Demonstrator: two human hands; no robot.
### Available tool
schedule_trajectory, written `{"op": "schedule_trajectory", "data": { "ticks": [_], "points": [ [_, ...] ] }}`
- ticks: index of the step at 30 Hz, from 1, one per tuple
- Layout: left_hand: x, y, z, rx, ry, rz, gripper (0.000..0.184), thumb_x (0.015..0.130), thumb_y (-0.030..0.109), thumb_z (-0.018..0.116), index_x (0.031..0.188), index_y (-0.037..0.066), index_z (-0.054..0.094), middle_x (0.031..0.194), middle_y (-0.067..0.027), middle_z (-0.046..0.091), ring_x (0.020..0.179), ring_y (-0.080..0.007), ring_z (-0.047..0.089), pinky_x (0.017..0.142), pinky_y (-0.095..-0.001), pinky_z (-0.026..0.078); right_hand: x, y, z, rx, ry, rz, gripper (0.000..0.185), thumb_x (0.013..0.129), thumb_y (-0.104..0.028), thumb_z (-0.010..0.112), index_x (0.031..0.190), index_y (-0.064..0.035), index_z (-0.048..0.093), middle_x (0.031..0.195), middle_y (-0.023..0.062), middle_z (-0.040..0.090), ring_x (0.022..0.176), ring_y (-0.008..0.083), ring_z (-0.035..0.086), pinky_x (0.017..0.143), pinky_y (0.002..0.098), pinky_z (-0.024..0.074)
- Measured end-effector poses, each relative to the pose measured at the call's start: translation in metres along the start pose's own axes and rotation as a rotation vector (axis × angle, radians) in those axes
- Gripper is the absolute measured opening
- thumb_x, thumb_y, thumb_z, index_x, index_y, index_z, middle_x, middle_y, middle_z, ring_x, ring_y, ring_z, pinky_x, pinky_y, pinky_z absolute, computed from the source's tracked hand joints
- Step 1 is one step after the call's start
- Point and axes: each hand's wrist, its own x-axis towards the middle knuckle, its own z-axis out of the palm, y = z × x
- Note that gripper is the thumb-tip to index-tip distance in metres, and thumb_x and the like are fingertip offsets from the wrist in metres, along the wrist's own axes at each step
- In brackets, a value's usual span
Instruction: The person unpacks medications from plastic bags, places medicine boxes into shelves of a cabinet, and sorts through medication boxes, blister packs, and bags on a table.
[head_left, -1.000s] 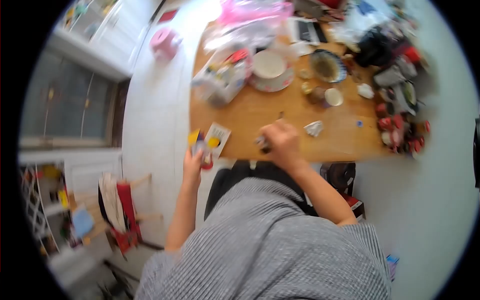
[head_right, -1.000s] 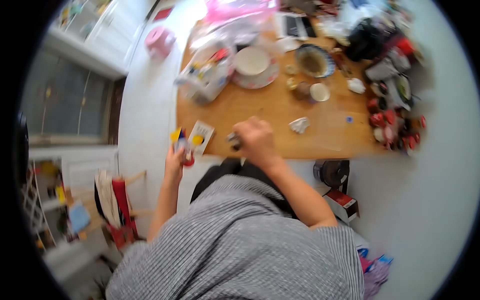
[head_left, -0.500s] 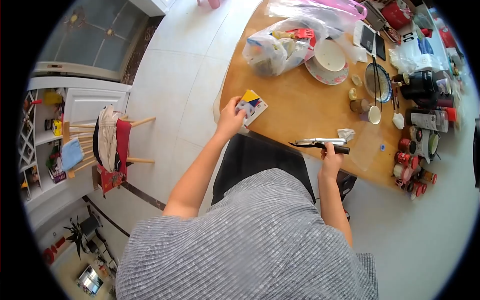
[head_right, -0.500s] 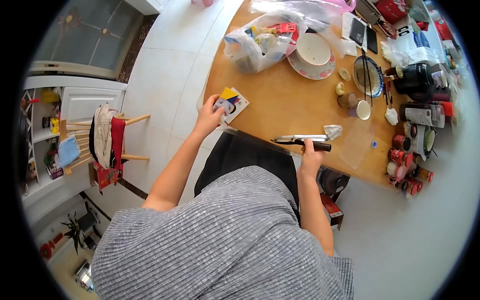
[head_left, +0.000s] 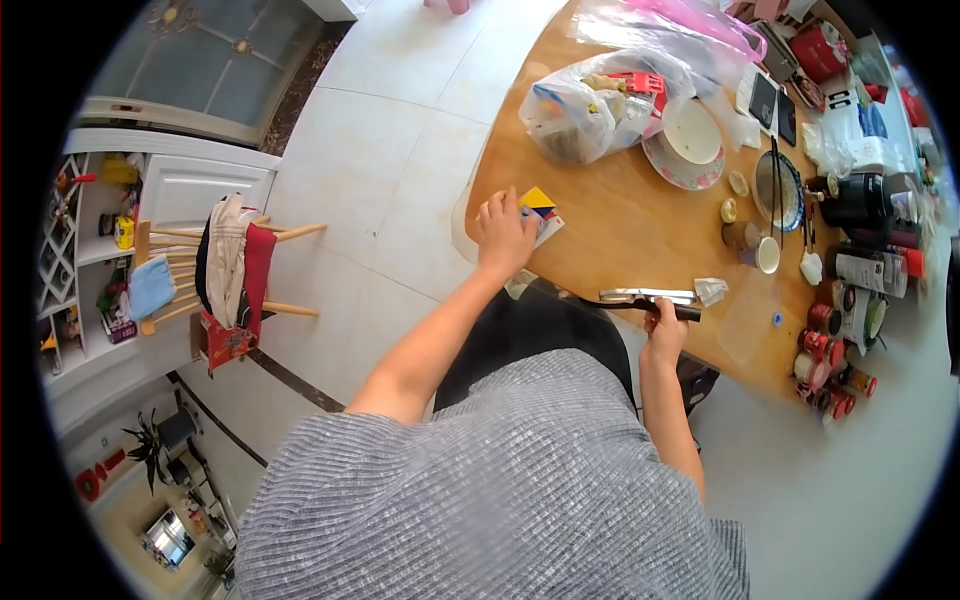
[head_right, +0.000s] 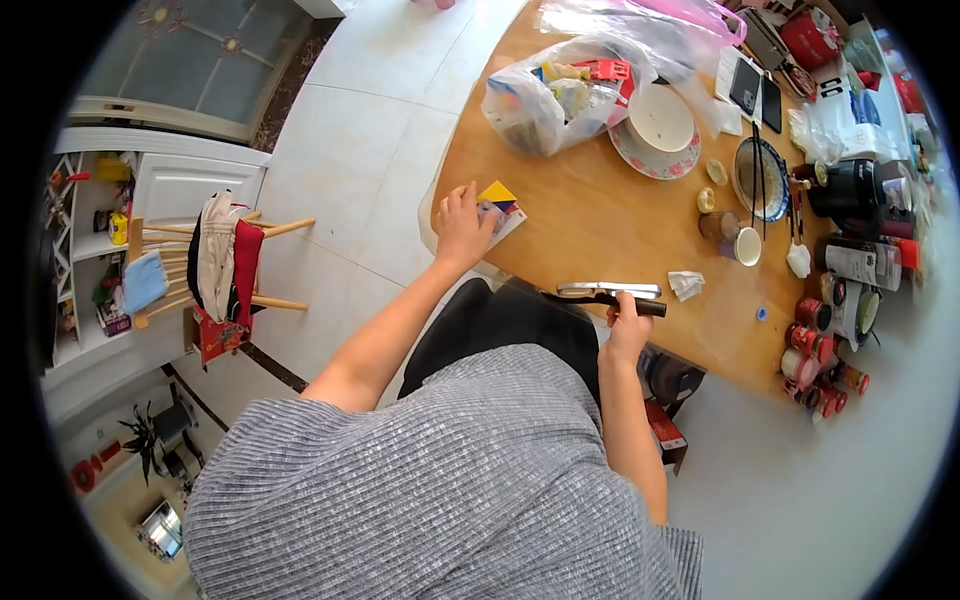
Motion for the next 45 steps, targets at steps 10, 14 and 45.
{"op": "schedule_trajectory", "data": {
  "ticks": [10, 14, 45],
  "points": [
    [-0.008, 0.008, 0.001, 0.217, -0.142, -0.044, 0.105, 0.057, 0.038, 0.082, 0.139, 0.005, 0.025, 0.125, -0.0131, 0.044, 0.117, -0.0299, 0.041, 0.095, -0.0458, 0.035, 0.045, -0.002, 0.012, -0.243, -0.148, 0.168, 0.013, 0.074, -0.016, 0.062, 0.072, -0.0035, 0.06, 0.059, 0.0014, 0.052, 0.048, 0.0075, 0.044, 0.043, 0.0223, 0.0305],
    [-0.008, 0.007, -0.003, 0.186, -0.107, -0.066, 0.095, 0.056, 0.03, 0.081, 0.134, 0.006, 0.032, 0.119, -0.0118, 0.046, 0.112, -0.0297, 0.043, 0.091, -0.0443, 0.037, 0.075, 0.001, 0.029, -0.392, -0.215, 0.101, 0.013, 0.072, -0.015, 0.062, 0.071, -0.0024, 0.058, 0.061, 0.0022, 0.053, 0.049, 0.0103, 0.045, 0.045, 0.0257, 0.0325],
    [-0.132, 0.039, -0.08, -0.116, 0.142, -0.498, 0.09, 0.055, 0.033, 0.081, 0.126, -0.003, 0.039, 0.116, -0.0215, 0.051, 0.11, -0.0343, 0.049, 0.096, -0.0391, 0.04, 0.181, 0.043, 0.172, 0.074, 0.002, 0.349, 0.036, 0.073, -0.011, 0.071, 0.105, -0.0009, 0.056, 0.103, 0.0105, 0.06, 0.078, 0.0212, 0.061, 0.053, 0.0327, 0.052]
  ]
}}
